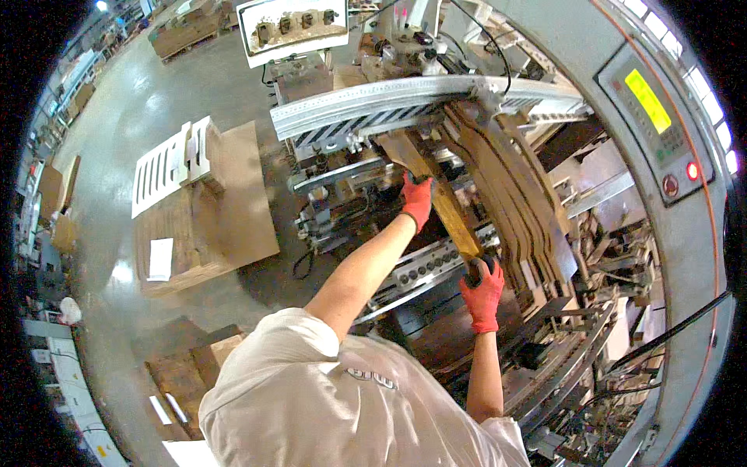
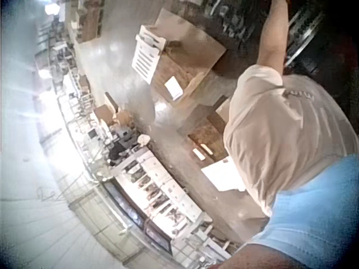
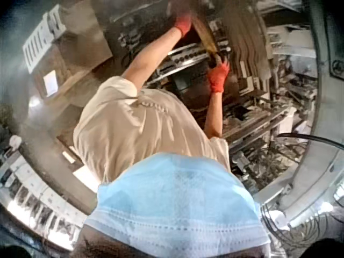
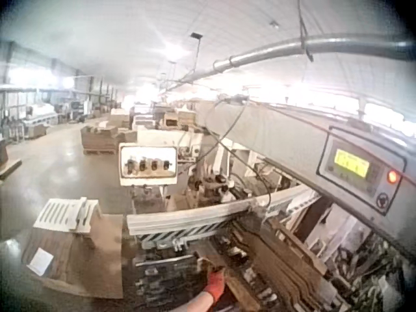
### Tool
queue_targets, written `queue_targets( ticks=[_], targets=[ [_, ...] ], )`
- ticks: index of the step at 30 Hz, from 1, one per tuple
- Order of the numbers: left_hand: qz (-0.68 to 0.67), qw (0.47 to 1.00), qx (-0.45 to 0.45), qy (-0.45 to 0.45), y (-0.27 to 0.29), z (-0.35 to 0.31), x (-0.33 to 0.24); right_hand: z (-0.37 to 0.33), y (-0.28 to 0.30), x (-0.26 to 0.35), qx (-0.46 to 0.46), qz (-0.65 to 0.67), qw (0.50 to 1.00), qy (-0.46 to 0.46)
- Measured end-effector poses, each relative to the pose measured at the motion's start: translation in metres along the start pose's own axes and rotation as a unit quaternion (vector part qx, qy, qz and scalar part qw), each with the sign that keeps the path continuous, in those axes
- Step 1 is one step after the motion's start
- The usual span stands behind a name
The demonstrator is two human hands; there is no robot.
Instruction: The person takes curved wooden boards from a stack and feeds them one by one into a processing machine while wearing gloves.
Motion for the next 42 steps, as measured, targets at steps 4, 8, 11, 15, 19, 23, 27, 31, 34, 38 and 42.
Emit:
queue_targets(
  ticks=[4,8,11,15,19,23,27,31,34,38,42],
  targets=[
    [0.662,0.601,0.387,-0.226,-0.058,-0.003,-0.029,0.012,-0.031,-0.054,0.027,-0.142,0.989,-0.035],
    [0.490,0.783,0.383,-0.028,-0.078,0.013,-0.033,-0.024,-0.024,-0.060,-0.091,-0.142,0.966,-0.193],
    [0.394,0.812,0.430,0.014,-0.087,-0.028,-0.072,-0.094,-0.016,-0.090,-0.165,0.009,0.888,-0.429],
    [0.013,0.969,-0.022,0.246,-0.129,0.057,0.053,-0.022,-0.041,-0.074,-0.047,0.246,0.890,-0.382],
    [-0.168,0.925,-0.047,0.339,-0.131,0.040,0.047,-0.035,-0.074,-0.120,-0.091,0.250,0.887,-0.378],
    [-0.227,0.902,-0.045,0.365,-0.092,-0.007,-0.048,-0.084,-0.041,-0.109,-0.165,0.352,0.753,-0.531],
    [-0.144,0.957,-0.112,0.227,-0.106,0.047,0.014,-0.016,-0.050,-0.061,-0.113,0.413,0.736,-0.525],
    [-0.197,0.894,-0.035,0.401,-0.066,0.007,-0.057,-0.086,-0.049,-0.144,-0.089,0.364,0.775,-0.509],
    [-0.248,0.887,-0.059,0.386,-0.057,0.027,-0.042,-0.055,-0.048,-0.104,-0.084,0.408,0.713,-0.564],
    [-0.369,0.855,-0.050,0.362,-0.052,0.022,-0.045,-0.071,-0.039,-0.103,-0.093,0.324,0.795,-0.505],
    [-0.181,0.920,0.017,0.346,-0.084,0.001,-0.018,-0.045,-0.044,-0.099,-0.071,0.398,0.758,-0.513]
  ],
)
Point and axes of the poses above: each hand's wrist, its own z-axis towards the middle knuckle, its own y-axis out of the back of the hand, x = y × z, the point moved 3 cm from there along z, towards the middle knuckle, and after that the axes turned 4 degrees about -x, right-handed, at the moved point
